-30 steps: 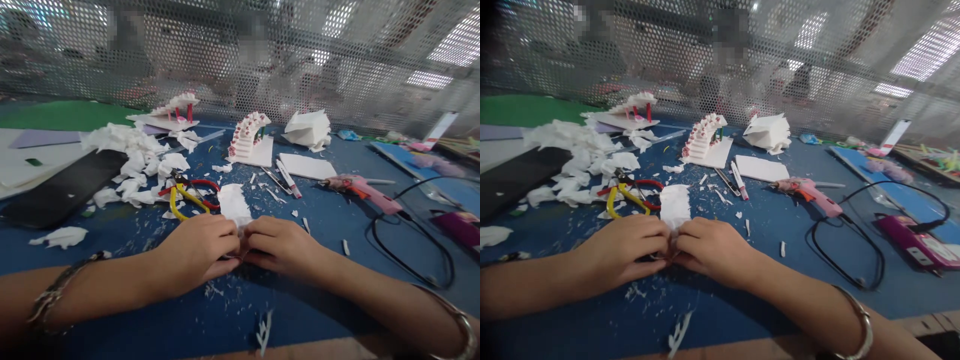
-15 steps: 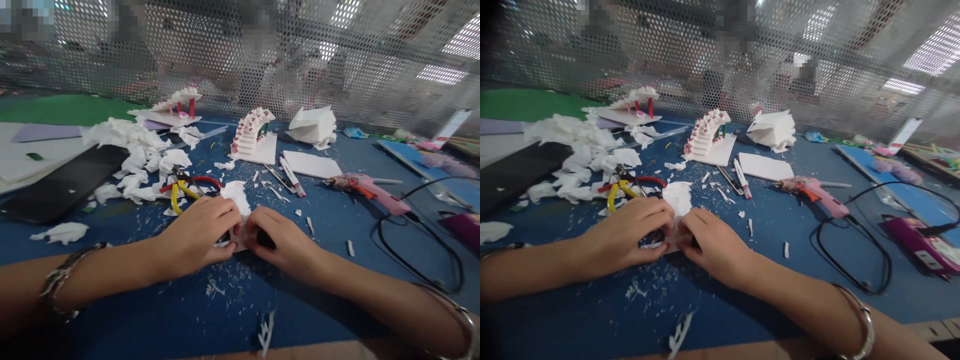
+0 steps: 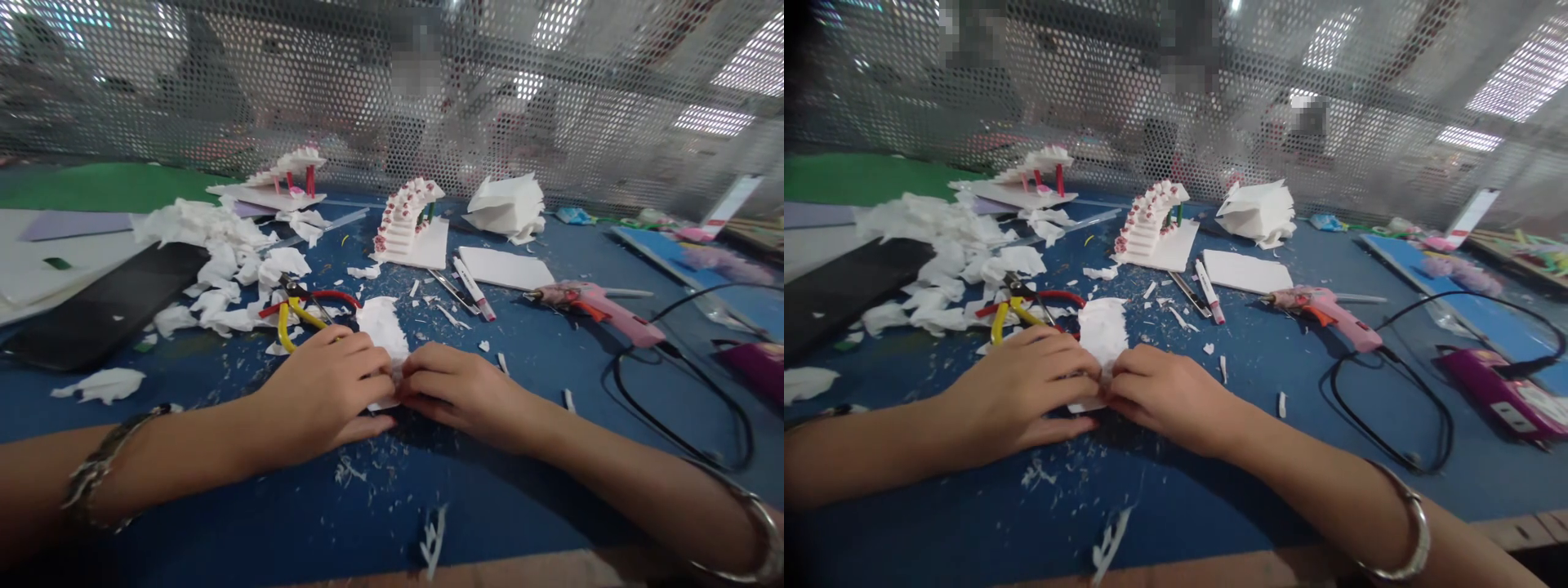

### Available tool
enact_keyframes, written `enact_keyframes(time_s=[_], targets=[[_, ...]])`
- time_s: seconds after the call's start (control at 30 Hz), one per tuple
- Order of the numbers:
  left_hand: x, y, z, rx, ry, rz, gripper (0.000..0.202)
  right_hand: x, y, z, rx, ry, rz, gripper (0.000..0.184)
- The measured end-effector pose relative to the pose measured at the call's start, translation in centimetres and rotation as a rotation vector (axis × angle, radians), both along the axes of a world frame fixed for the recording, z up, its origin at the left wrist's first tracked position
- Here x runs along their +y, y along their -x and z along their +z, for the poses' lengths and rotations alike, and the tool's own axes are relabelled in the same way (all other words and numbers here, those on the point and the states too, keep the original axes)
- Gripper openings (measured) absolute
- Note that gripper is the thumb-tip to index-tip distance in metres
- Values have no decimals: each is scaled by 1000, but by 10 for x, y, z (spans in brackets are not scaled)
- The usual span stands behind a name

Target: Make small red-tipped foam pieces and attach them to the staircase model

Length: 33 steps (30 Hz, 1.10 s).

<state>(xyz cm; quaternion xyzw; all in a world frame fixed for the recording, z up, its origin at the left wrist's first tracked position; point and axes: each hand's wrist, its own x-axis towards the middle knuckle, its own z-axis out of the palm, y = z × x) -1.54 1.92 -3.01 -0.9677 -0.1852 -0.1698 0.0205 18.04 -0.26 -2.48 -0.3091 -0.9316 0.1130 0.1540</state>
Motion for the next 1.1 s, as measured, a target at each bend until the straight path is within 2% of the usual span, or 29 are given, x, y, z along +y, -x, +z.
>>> enact_keyframes(time_s=[0.1, 0.3, 0.37, 0.57, 0.67, 0.87, 1.0, 1.1], targets=[[-3, -1, -2, -13, -32, -14, 12, -2, 1, -1, -39, -33, -13, 19], [-7, -6, -3, -33, -122, -28, 26, -1, 1, -7, 17, 23, -38, 16], [-7, -6, 0, 4, -96, -23, 25, -1, 1, -8, 39, 50, -44, 16], [-7, -6, 3, 37, 128, 66, 20, -1, 7, -4, 17, 121, -114, 20], [-6, -5, 1, 45, 133, 94, 19, -2, 9, -3, 28, 145, -157, 17], [-3, -6, -2, 68, 43, 99, 21, -2, 8, -3, 42, 145, -179, 11], [0, -4, 1, 55, 112, 118, 16, -3, 7, -2, 19, 112, -165, 7], [3, -1, 5, 63, 158, 83, 10, -4, 5, -1, -6, 60, -124, 13]])
